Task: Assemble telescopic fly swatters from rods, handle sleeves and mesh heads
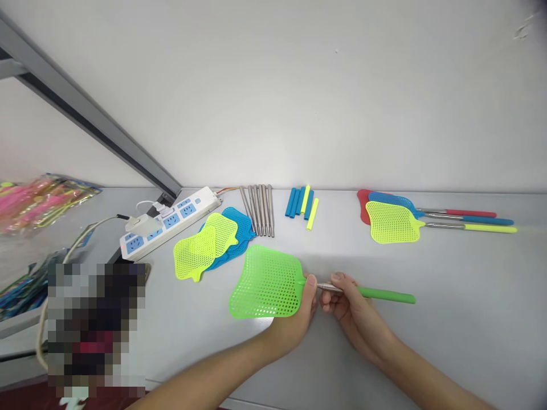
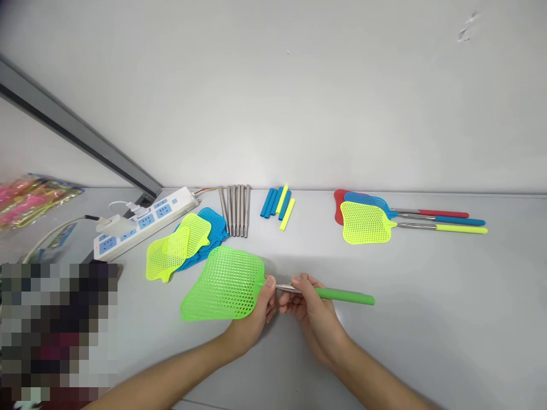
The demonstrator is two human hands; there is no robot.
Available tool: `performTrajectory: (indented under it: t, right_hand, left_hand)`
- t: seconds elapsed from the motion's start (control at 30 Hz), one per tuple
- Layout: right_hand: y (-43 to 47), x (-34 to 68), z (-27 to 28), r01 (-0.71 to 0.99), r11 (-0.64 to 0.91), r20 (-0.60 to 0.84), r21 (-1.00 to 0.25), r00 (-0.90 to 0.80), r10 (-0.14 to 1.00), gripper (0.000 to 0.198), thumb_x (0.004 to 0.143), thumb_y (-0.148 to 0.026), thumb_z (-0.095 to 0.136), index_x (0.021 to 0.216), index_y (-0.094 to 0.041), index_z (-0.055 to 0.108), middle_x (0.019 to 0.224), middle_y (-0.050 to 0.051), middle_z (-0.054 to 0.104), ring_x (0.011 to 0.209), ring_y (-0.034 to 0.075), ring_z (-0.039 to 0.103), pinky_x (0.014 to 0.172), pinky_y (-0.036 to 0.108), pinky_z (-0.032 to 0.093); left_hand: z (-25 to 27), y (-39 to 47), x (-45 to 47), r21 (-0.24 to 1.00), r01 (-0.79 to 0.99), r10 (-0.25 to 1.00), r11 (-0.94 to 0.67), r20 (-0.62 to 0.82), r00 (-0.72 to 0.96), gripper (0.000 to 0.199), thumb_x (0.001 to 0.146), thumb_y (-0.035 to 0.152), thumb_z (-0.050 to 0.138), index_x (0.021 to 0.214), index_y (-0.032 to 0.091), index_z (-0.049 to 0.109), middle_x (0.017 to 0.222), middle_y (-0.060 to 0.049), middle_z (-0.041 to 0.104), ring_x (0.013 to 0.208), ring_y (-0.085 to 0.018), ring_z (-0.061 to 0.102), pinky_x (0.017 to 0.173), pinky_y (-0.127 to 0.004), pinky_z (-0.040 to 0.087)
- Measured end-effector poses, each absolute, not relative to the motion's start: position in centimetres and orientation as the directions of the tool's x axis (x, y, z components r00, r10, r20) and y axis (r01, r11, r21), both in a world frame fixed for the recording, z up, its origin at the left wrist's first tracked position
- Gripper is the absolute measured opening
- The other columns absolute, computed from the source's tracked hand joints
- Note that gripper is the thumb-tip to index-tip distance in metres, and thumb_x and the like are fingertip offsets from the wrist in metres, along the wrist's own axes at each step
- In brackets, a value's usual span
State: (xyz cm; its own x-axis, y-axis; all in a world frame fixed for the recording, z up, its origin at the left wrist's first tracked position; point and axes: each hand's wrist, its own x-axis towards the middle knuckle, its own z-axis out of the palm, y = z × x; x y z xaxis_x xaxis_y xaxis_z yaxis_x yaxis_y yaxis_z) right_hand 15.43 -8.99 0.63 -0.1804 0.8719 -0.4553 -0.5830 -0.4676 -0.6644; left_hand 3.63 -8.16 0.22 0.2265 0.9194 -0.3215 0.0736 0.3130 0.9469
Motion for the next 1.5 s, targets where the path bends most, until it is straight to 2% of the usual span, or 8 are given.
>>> performTrajectory:
  t: [0.83, 1.13, 1.33, 1.5]
  right_hand:
    - [-8.6, 16.4, 0.7, -0.546, -0.488, -0.504, -0.681, -0.134, 0.853, 0.02, 0.076, -0.03, 0.05, 0.061, -0.017, 0.049, 0.056, 0.002, 0.056, 0.052, 0.011, 0.047, 0.054, 0.022, 0.039]
    - [-8.2, 16.8, 1.1, -0.566, -0.465, -0.505, -0.681, -0.098, 0.858, 0.019, 0.075, -0.029, 0.052, 0.06, -0.017, 0.049, 0.056, 0.001, 0.055, 0.051, 0.009, 0.046, 0.051, 0.02, 0.038]
    - [-8.2, 17.0, 1.3, -0.586, -0.453, -0.498, -0.672, -0.096, 0.862, 0.019, 0.075, -0.029, 0.052, 0.06, -0.017, 0.049, 0.057, 0.0, 0.055, 0.048, 0.007, 0.044, 0.048, 0.018, 0.037]
    - [-8.1, 17.2, 1.2, -0.592, -0.457, -0.489, -0.664, -0.118, 0.864, 0.02, 0.076, -0.029, 0.049, 0.06, -0.017, 0.048, 0.057, 0.0, 0.055, 0.045, 0.006, 0.042, 0.045, 0.017, 0.035]
  left_hand:
    - [0.6, -7.2, 2.7, 0.958, 0.057, 0.93, 0.28, -0.285, 0.233, 0.039, 0.082, 0.042, 0.032, 0.052, 0.017, 0.029, 0.043, 0.007, 0.026, 0.04, -0.005, 0.026, 0.041, -0.02, 0.023]
    - [1.1, -6.2, 2.5, 0.956, -0.037, 0.947, 0.29, -0.28, 0.158, 0.039, 0.079, 0.044, 0.039, 0.053, 0.018, 0.027, 0.043, 0.008, 0.021, 0.038, -0.004, 0.023, 0.038, -0.02, 0.02]
    - [2.2, -5.4, 2.0, 0.98, 0.02, 0.976, 0.196, -0.197, 0.098, 0.038, 0.079, 0.041, 0.039, 0.051, 0.019, 0.025, 0.041, 0.008, 0.022, 0.036, -0.005, 0.024, 0.038, -0.021, 0.021]
    - [2.1, -5.2, 1.3, 0.98, 0.186, 0.986, 0.075, -0.101, 0.133, 0.038, 0.081, 0.037, 0.035, 0.048, 0.019, 0.028, 0.042, 0.006, 0.026, 0.04, -0.007, 0.028, 0.044, -0.023, 0.025]
